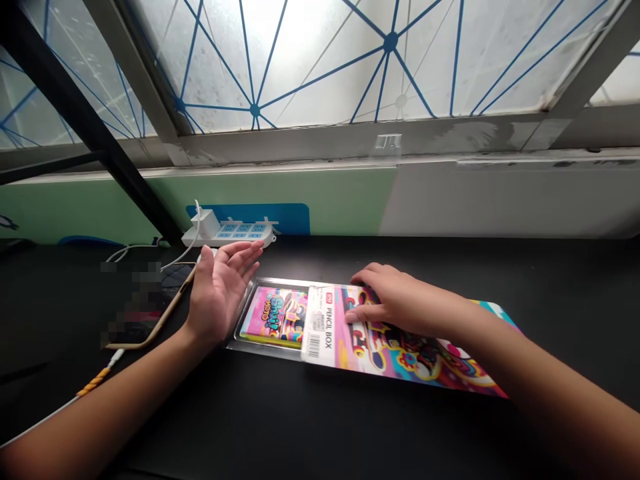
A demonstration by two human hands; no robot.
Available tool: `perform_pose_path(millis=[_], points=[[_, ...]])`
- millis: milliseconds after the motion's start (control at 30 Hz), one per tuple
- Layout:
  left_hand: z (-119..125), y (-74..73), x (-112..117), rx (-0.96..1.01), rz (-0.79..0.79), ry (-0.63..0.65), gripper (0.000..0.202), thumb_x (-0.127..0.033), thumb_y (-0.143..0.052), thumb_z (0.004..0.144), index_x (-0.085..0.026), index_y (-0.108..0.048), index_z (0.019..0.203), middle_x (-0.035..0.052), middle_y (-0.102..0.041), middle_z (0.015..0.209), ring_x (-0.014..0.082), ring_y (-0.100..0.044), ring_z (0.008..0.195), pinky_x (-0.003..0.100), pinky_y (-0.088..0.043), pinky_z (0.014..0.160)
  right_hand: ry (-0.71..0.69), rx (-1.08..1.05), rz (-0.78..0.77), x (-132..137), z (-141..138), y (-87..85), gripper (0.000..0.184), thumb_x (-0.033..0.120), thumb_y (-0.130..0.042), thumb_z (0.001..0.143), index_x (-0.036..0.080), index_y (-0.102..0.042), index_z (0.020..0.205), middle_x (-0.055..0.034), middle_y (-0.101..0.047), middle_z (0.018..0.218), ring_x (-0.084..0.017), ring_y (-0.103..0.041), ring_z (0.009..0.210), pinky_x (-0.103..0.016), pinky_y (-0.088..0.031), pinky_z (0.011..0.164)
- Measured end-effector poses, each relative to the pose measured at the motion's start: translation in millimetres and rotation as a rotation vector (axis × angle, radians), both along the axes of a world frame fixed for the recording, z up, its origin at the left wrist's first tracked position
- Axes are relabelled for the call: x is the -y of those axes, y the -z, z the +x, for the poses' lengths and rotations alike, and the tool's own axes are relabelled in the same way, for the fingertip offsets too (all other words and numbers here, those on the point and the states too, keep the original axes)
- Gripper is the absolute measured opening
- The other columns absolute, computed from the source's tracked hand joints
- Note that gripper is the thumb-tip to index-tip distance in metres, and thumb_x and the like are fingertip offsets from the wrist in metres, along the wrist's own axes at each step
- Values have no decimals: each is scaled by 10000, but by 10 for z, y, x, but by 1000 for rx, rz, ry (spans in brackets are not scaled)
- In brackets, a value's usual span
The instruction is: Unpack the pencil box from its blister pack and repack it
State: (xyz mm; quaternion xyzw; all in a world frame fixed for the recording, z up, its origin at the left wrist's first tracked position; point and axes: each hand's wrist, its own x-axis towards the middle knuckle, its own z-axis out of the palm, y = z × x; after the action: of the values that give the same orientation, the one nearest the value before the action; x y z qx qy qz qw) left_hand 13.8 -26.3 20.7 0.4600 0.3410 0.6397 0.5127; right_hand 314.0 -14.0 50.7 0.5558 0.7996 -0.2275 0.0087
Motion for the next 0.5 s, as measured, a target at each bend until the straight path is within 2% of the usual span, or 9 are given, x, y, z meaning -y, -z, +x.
perform_pose_path(millis=[133,200,300,400,467,500], points=[[5,-7,8,-1,-1,-2,541,-676,-310,1011,-239,-607,1124,115,-644,1379,285,-500,1394,492,-274,1193,-122,139,48,-67,-626,-131,747,761,-556,846,187,-638,1317,-166,-632,1324,-361,-647,1129,-426,-520,894],[8,-14,4,0,-13,-11,545,-676,-298,1013,-237,-603,1119,118,-645,1376,287,-507,1388,494,-279,1189,-202,180,131,-86,-951,-164,692,731,-526,893,163,-661,1264,-164,-667,1240,-339,-678,1065,-403,-524,836],[1,-23,-9,19,-59,-28,560,-669,-259,1019,-231,-595,1111,124,-655,1360,284,-520,1379,495,-288,1189,-231,189,239,-86,-1317,-181,641,693,-531,922,136,-661,1212,-171,-682,1162,-348,-686,1023,-440,-509,841],[-20,-13,-22,8,-132,-38,384,-542,-388,1025,-227,-593,1104,112,-660,1360,263,-530,1376,471,-311,1190,-225,180,363,-48,-1421,-185,595,638,-630,896,140,-629,1223,-182,-651,1203,-368,-660,1065,-487,-481,898],[-36,0,-24,-12,-206,-44,192,-347,-529,960,-223,-592,1094,103,-669,1349,256,-549,1359,453,-363,1165,-213,149,486,-1,-1325,-162,563,550,-705,878,161,-591,1268,-184,-598,1282,-357,-645,1077,-481,-480,908],[-43,5,-23,-18,-254,-42,192,-242,-563,901,-221,-590,1089,103,-676,1339,258,-559,1349,449,-400,1140,-209,111,572,30,-1232,-137,518,482,-714,889,171,-575,1280,-177,-579,1289,-335,-646,1053,-460,-492,890]])
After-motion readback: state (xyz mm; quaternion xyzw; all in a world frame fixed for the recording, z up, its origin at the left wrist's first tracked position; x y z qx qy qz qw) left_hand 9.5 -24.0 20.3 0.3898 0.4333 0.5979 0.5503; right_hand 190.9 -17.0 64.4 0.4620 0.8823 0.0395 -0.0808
